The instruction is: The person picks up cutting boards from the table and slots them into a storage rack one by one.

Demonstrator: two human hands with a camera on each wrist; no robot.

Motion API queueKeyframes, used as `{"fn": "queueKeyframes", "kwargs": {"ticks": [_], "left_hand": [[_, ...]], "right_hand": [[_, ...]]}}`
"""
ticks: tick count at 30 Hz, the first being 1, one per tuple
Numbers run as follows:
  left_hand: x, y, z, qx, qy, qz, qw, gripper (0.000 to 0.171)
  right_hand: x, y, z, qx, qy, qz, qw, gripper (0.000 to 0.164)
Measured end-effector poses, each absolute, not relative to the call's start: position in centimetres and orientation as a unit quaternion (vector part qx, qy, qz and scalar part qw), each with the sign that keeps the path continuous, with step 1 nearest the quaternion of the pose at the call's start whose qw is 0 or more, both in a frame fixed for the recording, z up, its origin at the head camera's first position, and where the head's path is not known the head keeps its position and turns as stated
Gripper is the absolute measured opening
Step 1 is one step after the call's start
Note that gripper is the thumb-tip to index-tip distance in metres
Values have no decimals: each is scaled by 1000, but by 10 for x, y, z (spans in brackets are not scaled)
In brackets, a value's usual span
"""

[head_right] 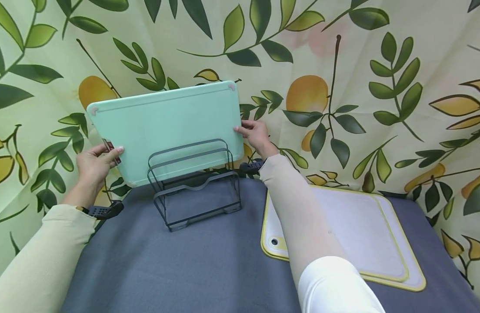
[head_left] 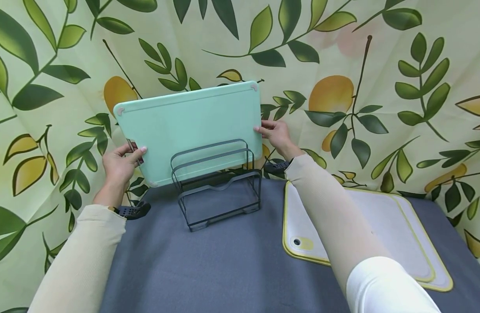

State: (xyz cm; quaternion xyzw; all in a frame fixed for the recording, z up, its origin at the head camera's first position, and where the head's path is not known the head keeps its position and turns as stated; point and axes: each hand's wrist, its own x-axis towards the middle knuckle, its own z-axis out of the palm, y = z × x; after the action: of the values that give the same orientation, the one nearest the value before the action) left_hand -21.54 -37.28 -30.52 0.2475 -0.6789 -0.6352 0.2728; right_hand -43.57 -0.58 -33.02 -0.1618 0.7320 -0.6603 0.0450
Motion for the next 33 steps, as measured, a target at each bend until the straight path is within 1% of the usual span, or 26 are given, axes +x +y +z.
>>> {"fn": "queueKeyframes", "kwargs": {"ticks": [10,17,29,33], "left_hand": [[-213,-372,-315,255,-671,-640,275,14],[-216,-368,-316,251,-683,-626,279,14],[-216,-366,-323,261,-688,-620,273,12],[-216,-366,-327,269,-694,-614,263,11]], "right_hand": [[-434,-5,-338,-172,731,-659,46,41],[-434,-1,-344,-172,720,-671,35,36],[-434,2,-352,-161,729,-664,49,38],[-434,3,-355,-159,734,-658,55,39]]}}
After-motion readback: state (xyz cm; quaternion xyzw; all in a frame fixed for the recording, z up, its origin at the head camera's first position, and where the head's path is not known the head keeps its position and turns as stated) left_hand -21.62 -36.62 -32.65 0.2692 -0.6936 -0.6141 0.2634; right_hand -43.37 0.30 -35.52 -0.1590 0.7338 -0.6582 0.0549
